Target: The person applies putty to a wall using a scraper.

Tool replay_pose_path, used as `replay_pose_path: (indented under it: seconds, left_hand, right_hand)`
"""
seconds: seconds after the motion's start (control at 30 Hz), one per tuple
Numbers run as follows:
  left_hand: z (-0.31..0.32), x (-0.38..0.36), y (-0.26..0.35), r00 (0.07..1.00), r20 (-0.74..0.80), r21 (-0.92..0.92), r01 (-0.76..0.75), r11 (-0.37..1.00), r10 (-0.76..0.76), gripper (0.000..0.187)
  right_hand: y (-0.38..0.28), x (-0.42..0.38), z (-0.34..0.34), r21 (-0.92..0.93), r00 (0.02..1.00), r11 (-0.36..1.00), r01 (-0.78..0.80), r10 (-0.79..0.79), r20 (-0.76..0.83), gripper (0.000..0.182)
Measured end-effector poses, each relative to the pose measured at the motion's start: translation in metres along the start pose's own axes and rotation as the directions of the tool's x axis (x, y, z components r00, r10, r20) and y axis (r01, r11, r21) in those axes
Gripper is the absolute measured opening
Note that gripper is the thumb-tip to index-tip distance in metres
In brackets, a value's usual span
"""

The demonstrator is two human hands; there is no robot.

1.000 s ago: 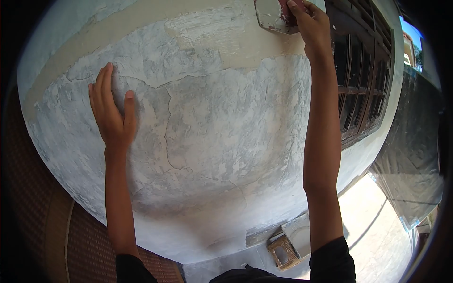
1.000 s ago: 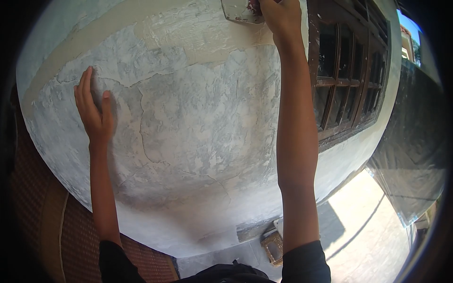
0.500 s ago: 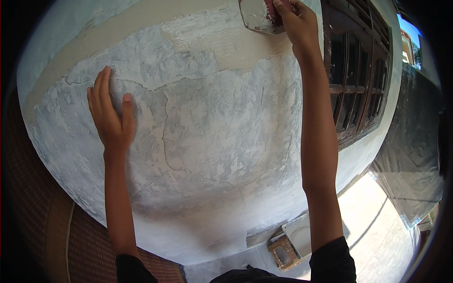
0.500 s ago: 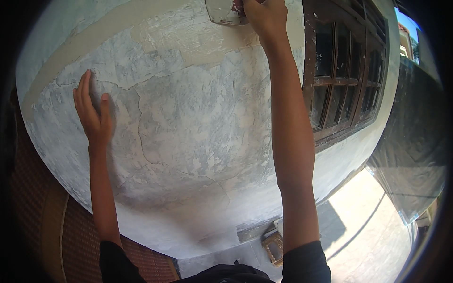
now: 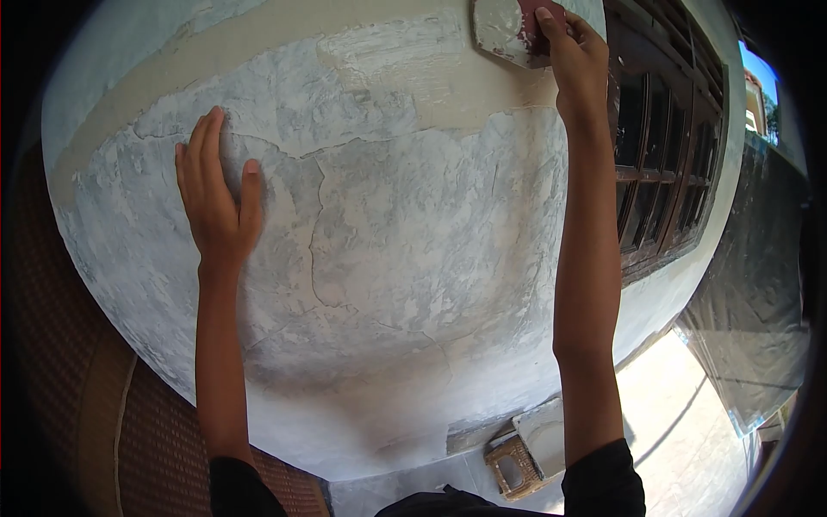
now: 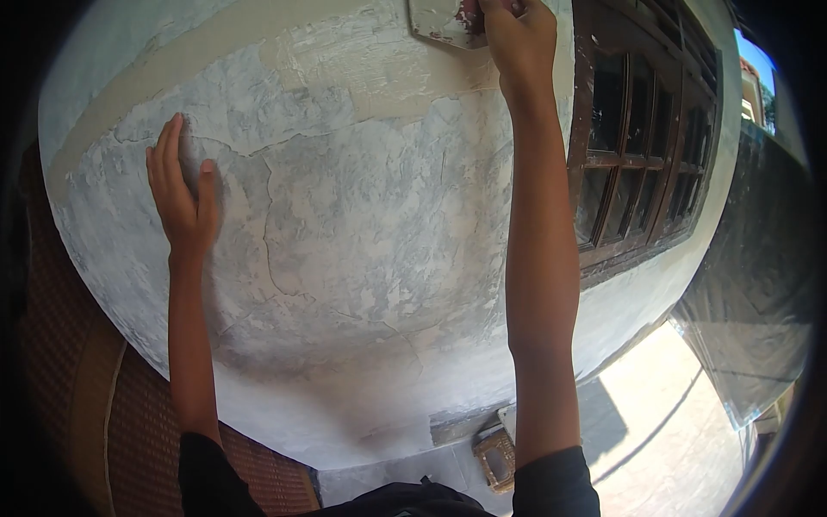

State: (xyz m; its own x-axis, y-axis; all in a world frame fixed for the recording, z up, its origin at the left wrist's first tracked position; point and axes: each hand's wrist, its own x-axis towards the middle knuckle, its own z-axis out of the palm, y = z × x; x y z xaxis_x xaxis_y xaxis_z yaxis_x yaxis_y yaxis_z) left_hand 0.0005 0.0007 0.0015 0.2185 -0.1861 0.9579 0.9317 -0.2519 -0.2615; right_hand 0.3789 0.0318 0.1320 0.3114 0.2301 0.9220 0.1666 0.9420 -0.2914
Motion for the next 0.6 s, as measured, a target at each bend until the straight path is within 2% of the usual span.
replay_pose_path:
  seconds: [0.07,0.17,0.27,0.33,0.4,0.43,0.5,0.6]
  left_hand:
    - [0.001,0.002,0.001,1.0,-0.003,0.002,-0.007,1.0,0.007,0.054]
    - [0.0,0.0,0.0,1.0,-0.007,0.003,0.007,1.0,-0.007,0.054]
    - [0.0,-0.001,0.001,1.0,0.0,-0.004,0.016,1.0,-0.016,0.054]
    - [0.0,0.0,0.001,1.0,-0.003,0.001,-0.002,1.0,0.002,0.054]
    - [0.0,0.0,0.001,1.0,-0.005,-0.003,-0.002,1.0,0.002,0.054]
    - [-0.001,0.0,0.001,1.0,-0.009,-0.001,0.003,1.0,-0.003,0.054]
    - [0.0,-0.001,0.0,1.0,-0.002,-0.002,0.01,1.0,-0.01,0.054]
    - [0.0,-0.001,0.0,1.0,0.001,-0.005,0.01,1.0,-0.01,0.054]
  right_hand:
    - [-0.001,-0.001,0.005,0.013,0.999,1.0,0.005,-0.006,0.035,0.025]
    - [-0.003,0.001,0.001,-0.08,0.997,0.994,-0.074,0.071,-0.035,0.023]
    - [-0.007,0.001,-0.002,-0.032,0.999,0.999,0.004,-0.005,-0.035,0.023]
    - [-0.006,-0.002,0.008,0.02,0.999,0.999,0.027,-0.028,0.046,0.024]
    - [-0.005,-0.004,0.017,-0.105,1.0,0.994,0.031,-0.031,-0.001,0.024]
    - [-0.003,-0.003,0.012,-0.107,1.0,0.994,0.029,-0.029,-0.001,0.024]
    - [-0.006,0.002,0.0,-0.065,0.997,0.995,-0.082,0.081,-0.004,0.025]
    - [-0.009,0.001,0.002,-0.015,0.999,0.999,-0.037,0.036,-0.017,0.026]
